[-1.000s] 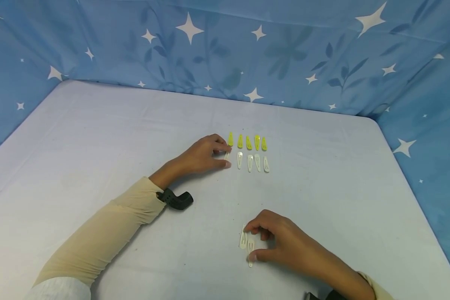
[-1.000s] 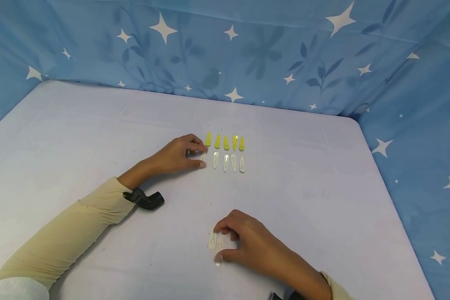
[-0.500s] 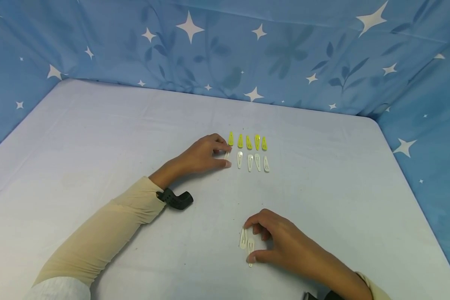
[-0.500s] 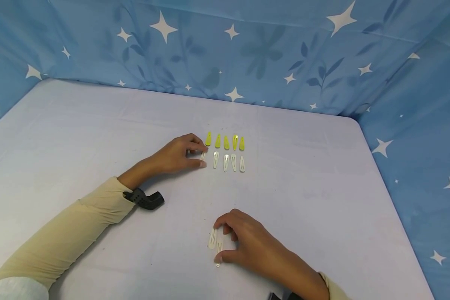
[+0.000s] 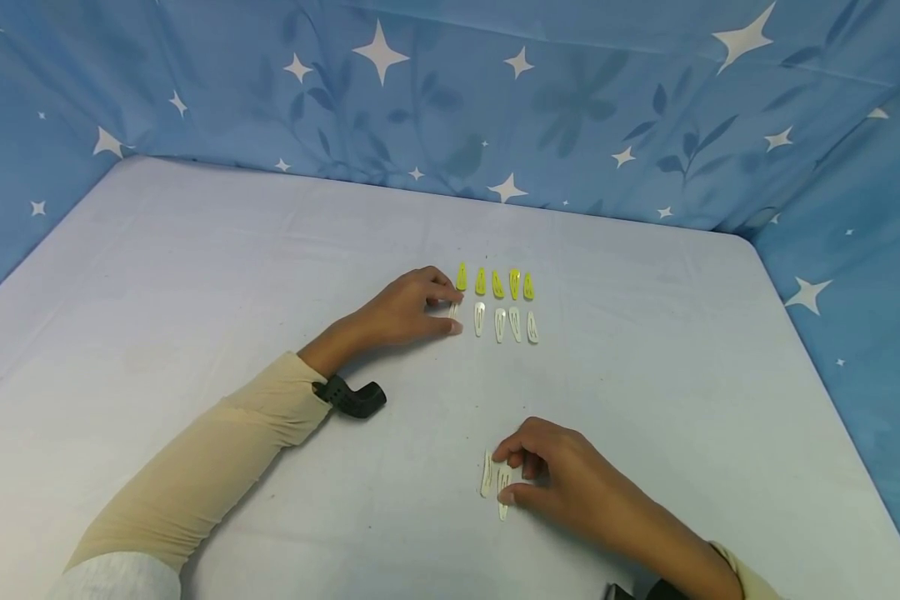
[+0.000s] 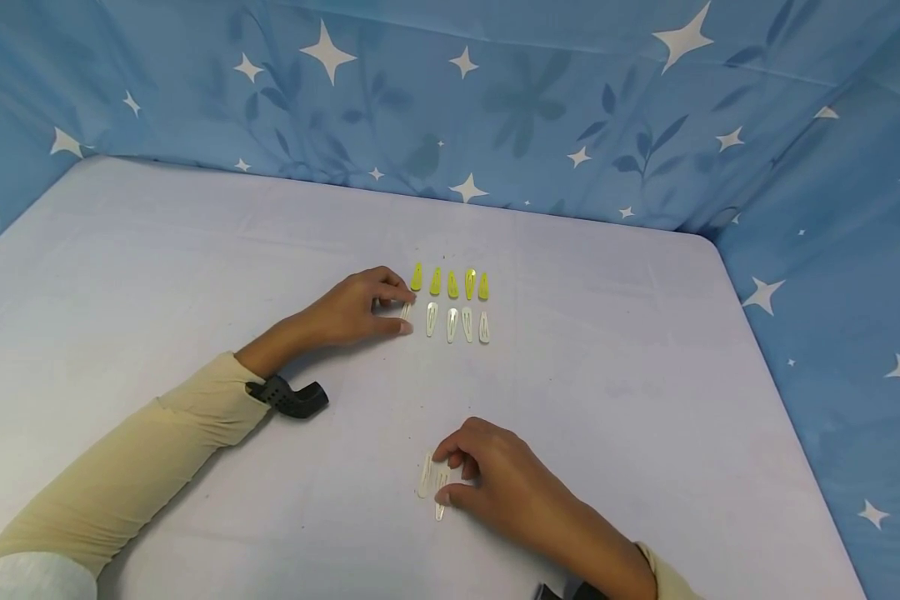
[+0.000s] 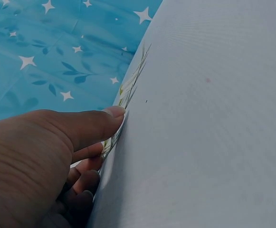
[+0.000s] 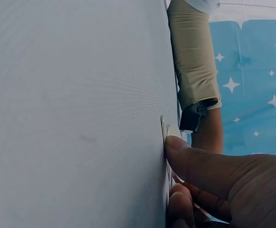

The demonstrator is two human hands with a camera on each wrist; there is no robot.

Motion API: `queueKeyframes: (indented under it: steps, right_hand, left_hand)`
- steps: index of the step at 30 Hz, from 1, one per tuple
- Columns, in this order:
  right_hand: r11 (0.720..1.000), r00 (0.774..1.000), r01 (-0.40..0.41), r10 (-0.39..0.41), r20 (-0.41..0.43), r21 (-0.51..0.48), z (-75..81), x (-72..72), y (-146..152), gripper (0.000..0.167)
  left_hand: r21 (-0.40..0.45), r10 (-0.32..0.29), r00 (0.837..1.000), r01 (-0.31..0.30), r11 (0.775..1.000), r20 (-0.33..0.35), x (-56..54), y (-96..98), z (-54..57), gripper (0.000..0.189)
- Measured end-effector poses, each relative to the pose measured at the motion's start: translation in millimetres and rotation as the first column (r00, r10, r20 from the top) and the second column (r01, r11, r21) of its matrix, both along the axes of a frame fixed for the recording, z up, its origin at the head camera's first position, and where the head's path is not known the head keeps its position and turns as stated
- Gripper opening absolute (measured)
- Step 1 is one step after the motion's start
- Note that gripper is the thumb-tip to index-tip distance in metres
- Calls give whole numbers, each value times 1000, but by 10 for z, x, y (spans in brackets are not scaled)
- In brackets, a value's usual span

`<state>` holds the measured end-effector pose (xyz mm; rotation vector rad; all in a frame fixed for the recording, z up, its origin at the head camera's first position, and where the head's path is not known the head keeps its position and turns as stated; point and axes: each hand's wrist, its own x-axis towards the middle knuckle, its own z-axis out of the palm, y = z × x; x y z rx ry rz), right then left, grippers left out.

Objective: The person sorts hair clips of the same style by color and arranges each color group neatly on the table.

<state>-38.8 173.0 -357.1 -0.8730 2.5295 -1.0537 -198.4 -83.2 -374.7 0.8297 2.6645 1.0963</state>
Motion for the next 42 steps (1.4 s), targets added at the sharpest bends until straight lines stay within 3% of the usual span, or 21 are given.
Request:
queueKeyframes:
  steps: [10, 18, 26, 35, 42]
  right_hand:
    - [997, 997, -73, 73, -10, -29, -9, -24, 23, 23]
    - [990, 993, -117, 117, -12, -79, -37, -36, 30, 32]
    - [993, 995, -47, 56, 83, -107, -26, -45, 17, 26]
    - [991, 989, -37, 55, 137, -130, 59, -66, 59, 8]
    - [987, 996, -24, 37, 85, -157, 142, -131, 132, 17]
  left_hand:
    - [-12, 6, 1000, -6, 1000, 13, 10, -3, 13, 46]
    - [-8, 17, 1000, -17, 1000, 7, 0, -16, 4, 47]
    - [3, 26, 999, -26, 1000, 27, 6, -37, -19, 46]
    - [-1, 25, 999, -25, 1000, 23, 4, -28, -21, 47]
    - [0, 10, 1000, -10, 1000, 17, 3, -2, 1, 46]
